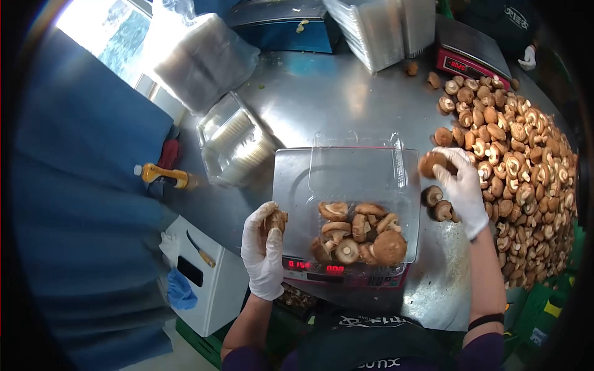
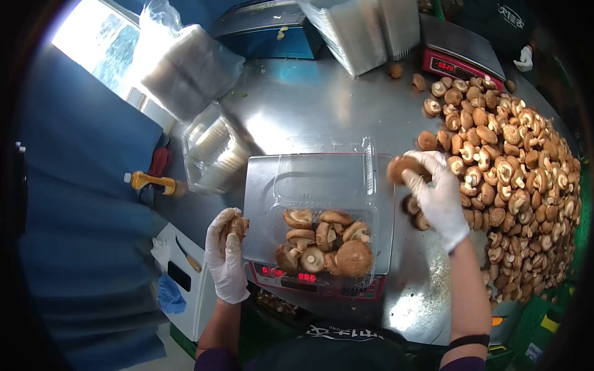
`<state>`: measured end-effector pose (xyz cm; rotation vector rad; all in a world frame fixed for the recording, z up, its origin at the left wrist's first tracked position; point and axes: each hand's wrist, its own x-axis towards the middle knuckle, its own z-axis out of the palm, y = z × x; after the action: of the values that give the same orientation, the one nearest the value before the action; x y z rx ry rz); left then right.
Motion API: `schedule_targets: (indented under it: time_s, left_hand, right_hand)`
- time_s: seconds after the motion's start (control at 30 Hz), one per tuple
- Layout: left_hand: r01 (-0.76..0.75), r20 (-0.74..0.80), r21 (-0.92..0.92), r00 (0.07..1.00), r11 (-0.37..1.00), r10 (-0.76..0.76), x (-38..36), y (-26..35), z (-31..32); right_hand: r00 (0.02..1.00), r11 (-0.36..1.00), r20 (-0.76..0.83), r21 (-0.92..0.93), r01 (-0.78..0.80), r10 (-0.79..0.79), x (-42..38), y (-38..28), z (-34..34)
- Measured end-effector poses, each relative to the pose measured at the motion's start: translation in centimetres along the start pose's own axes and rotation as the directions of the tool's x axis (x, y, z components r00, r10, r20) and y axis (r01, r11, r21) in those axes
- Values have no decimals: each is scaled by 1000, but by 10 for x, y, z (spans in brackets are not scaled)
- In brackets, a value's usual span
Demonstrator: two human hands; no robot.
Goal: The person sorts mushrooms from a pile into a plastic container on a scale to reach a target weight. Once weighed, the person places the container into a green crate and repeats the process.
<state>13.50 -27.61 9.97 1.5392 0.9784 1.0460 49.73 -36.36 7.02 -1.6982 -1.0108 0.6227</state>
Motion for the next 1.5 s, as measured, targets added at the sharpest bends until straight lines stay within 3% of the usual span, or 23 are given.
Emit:
schedule_targets:
  time_s: [0.07,0.23,0.27,0.33,0.43,0.57,0.6,0.63,0.67,0.7,0.77,0.8,0.83,0.9,0.93,1.0,1.03,1.1,1.13,1.23,1.33,1.47,1.5]
  left_hand:
    - [33,-47,-19,998,999,-34,2,-1,1]
    - [57,-60,-124,996,991,-64,1,-4,0]
    - [50,-50,-121,997,991,-57,-1,-4,-1]
    - [34,-31,-121,999,992,-38,-2,-2,0]
    - [16,3,-109,1000,994,-16,-4,2,-2]
    - [-221,121,36,969,975,215,0,21,6]
    - [-249,178,46,955,967,237,1,30,13]
    - [-408,266,79,888,909,375,5,40,20]
    - [-558,357,97,792,824,495,10,50,29]
    - [-620,466,121,725,775,507,13,60,39]
    - [-677,609,122,628,726,483,17,71,55]
    - [-701,526,172,660,692,537,24,79,53]
    - [-718,438,227,679,658,590,33,89,46]
    - [-521,167,73,847,850,505,48,92,32]
    - [-274,30,-187,958,943,284,54,87,24]
    - [-216,-64,17,974,976,217,65,84,-8]
    - [-251,8,127,968,960,252,63,79,-16]
    - [-330,166,328,943,885,290,57,69,-28]
    - [-322,264,316,934,893,243,50,70,-24]
    - [-517,475,359,818,777,324,31,54,0]
    - [-519,532,343,795,783,293,12,40,25]
    - [-636,572,426,740,644,353,-2,16,42]
    - [-648,580,390,725,654,372,-1,13,42]
  right_hand:
    - [993,990,112,139,30,-46,-24,-55,17]
    - [873,999,487,-6,40,-32,-60,-121,65]
    - [861,985,497,-60,161,-110,-63,-113,78]
    - [786,765,408,-261,589,-465,-66,-87,103]
    - [787,674,406,-414,612,-465,-62,-101,103]
    - [851,791,274,-320,521,-449,-61,-106,86]
    - [921,945,257,-68,320,-293,-65,-115,82]
    - [950,979,285,190,71,-124,-70,-128,77]
    - [935,888,354,419,-192,35,-75,-136,76]
    - [938,808,342,566,-161,-52,-80,-135,79]
    - [942,833,319,490,-256,102,-87,-146,68]
    - [936,838,303,452,-306,178,-89,-149,63]
    - [948,849,297,466,-248,114,-89,-131,49]
    - [988,906,49,394,-154,147,-103,-102,28]
    - [990,949,-68,300,-99,125,-112,-76,16]
    - [973,981,-229,-193,-14,-31,-135,-32,-12]
    - [958,889,-263,-457,-21,-113,-152,9,-28]
    - [941,844,-338,-505,-182,1,-188,64,-43]
    - [936,828,-351,-516,-221,31,-201,80,-45]
    - [924,751,-375,-589,-299,74,-227,116,-49]
    - [944,627,-329,-728,-276,33,-233,126,-49]
    - [912,425,-407,-835,-349,-52,-232,113,-35]
    - [917,469,-397,-818,-333,-41,-231,107,-35]
